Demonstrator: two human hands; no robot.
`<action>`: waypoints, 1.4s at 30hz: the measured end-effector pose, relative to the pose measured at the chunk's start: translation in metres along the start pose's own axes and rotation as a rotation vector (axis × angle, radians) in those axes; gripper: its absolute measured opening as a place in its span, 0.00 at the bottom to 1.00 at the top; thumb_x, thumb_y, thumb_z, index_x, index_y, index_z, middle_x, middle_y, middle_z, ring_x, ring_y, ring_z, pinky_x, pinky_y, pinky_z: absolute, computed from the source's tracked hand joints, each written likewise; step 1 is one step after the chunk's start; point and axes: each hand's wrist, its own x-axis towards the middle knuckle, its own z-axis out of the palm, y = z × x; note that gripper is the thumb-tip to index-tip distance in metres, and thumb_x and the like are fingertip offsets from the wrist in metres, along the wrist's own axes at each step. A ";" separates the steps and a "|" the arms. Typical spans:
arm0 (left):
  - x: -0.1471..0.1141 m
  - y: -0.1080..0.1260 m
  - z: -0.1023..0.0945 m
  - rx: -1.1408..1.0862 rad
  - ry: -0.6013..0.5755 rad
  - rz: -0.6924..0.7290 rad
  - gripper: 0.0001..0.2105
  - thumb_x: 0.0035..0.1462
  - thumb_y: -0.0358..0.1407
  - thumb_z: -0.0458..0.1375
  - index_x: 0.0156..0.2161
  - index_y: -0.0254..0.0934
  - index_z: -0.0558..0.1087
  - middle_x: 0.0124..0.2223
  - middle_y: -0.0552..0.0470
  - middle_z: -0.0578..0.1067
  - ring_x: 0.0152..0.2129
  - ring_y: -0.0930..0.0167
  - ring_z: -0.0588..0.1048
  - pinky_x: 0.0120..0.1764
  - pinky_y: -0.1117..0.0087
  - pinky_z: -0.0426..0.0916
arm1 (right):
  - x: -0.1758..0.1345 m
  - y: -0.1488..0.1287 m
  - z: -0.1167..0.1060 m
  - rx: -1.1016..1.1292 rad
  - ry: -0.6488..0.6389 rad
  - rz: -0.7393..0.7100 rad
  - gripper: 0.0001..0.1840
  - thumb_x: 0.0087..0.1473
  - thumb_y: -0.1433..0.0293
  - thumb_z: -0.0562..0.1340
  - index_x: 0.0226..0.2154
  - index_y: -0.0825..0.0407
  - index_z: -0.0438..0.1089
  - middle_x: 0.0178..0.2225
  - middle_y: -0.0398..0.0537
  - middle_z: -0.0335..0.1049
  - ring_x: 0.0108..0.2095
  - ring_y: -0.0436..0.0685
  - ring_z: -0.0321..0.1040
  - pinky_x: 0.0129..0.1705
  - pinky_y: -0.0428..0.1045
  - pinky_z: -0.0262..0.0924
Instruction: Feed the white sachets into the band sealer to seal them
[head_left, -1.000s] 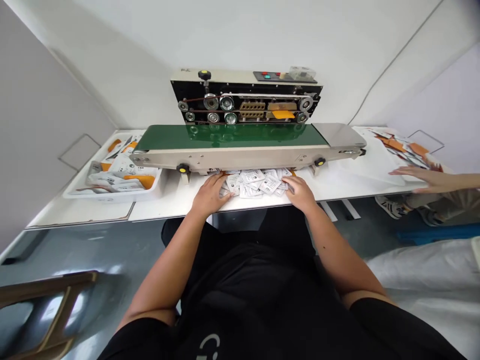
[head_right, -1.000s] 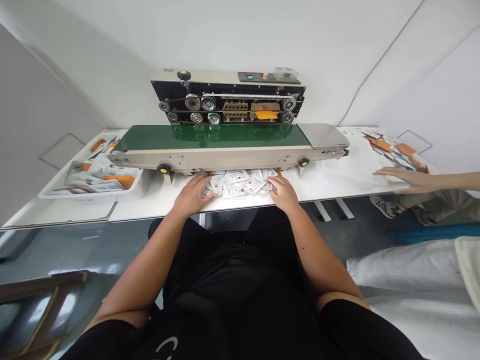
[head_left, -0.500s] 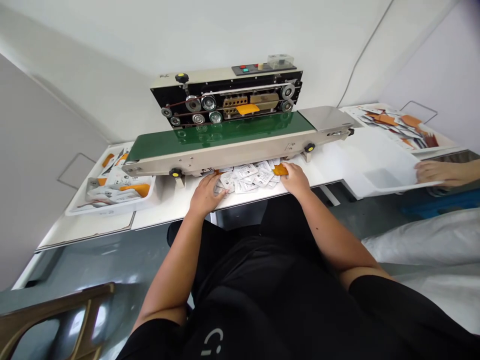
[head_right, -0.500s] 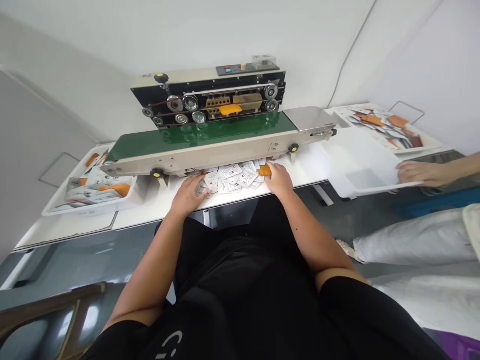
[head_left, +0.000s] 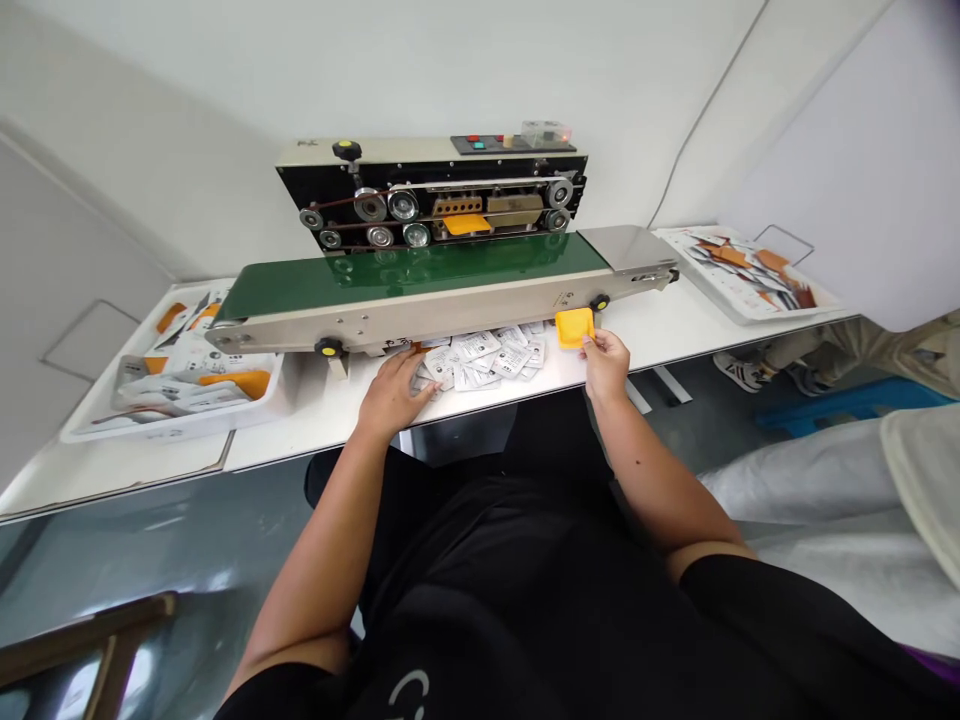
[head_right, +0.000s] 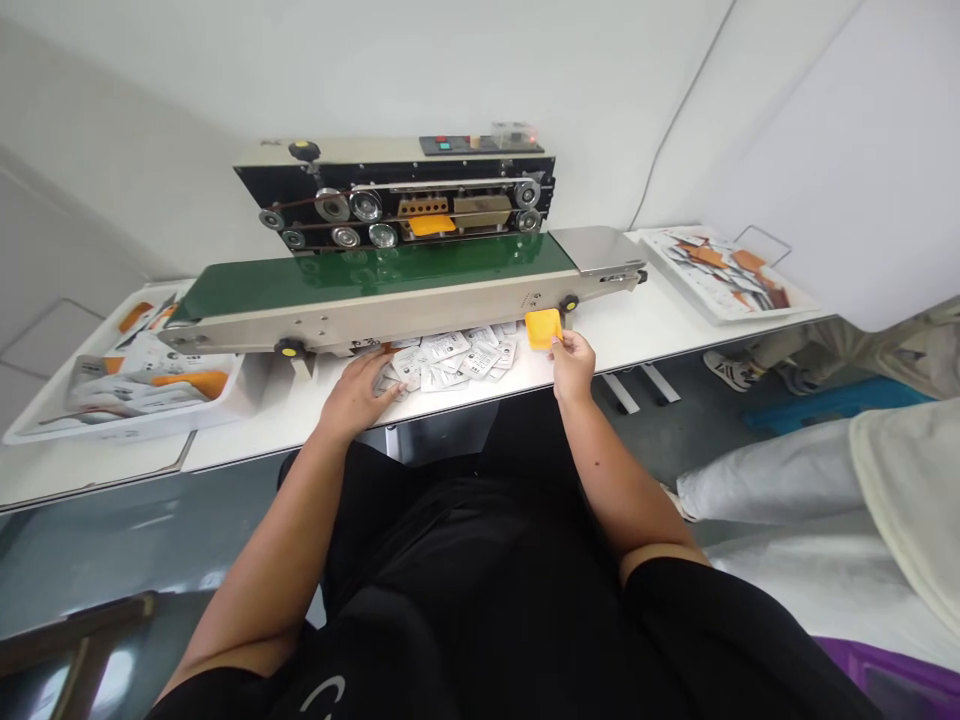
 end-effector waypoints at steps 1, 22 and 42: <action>0.000 0.000 0.000 -0.001 0.004 0.000 0.31 0.66 0.54 0.58 0.67 0.38 0.69 0.71 0.39 0.67 0.69 0.51 0.64 0.71 0.47 0.59 | 0.002 0.000 -0.001 0.043 -0.011 0.022 0.17 0.50 0.59 0.69 0.39 0.52 0.75 0.30 0.42 0.72 0.26 0.50 0.66 0.31 0.47 0.65; 0.103 0.047 -0.116 0.381 0.408 0.219 0.10 0.70 0.39 0.57 0.50 0.40 0.78 0.46 0.41 0.79 0.46 0.54 0.74 0.45 0.56 0.67 | -0.001 0.001 0.001 -0.114 -0.275 0.078 0.20 0.50 0.53 0.71 0.39 0.50 0.78 0.35 0.47 0.78 0.36 0.58 0.75 0.44 0.53 0.71; 0.131 -0.021 -0.187 0.672 0.306 0.062 0.20 0.73 0.36 0.49 0.29 0.35 0.73 0.30 0.52 0.67 0.29 0.69 0.55 0.38 0.63 0.53 | -0.006 -0.003 -0.007 -0.071 -0.295 0.049 0.15 0.54 0.57 0.72 0.38 0.49 0.79 0.36 0.46 0.78 0.36 0.57 0.74 0.42 0.52 0.71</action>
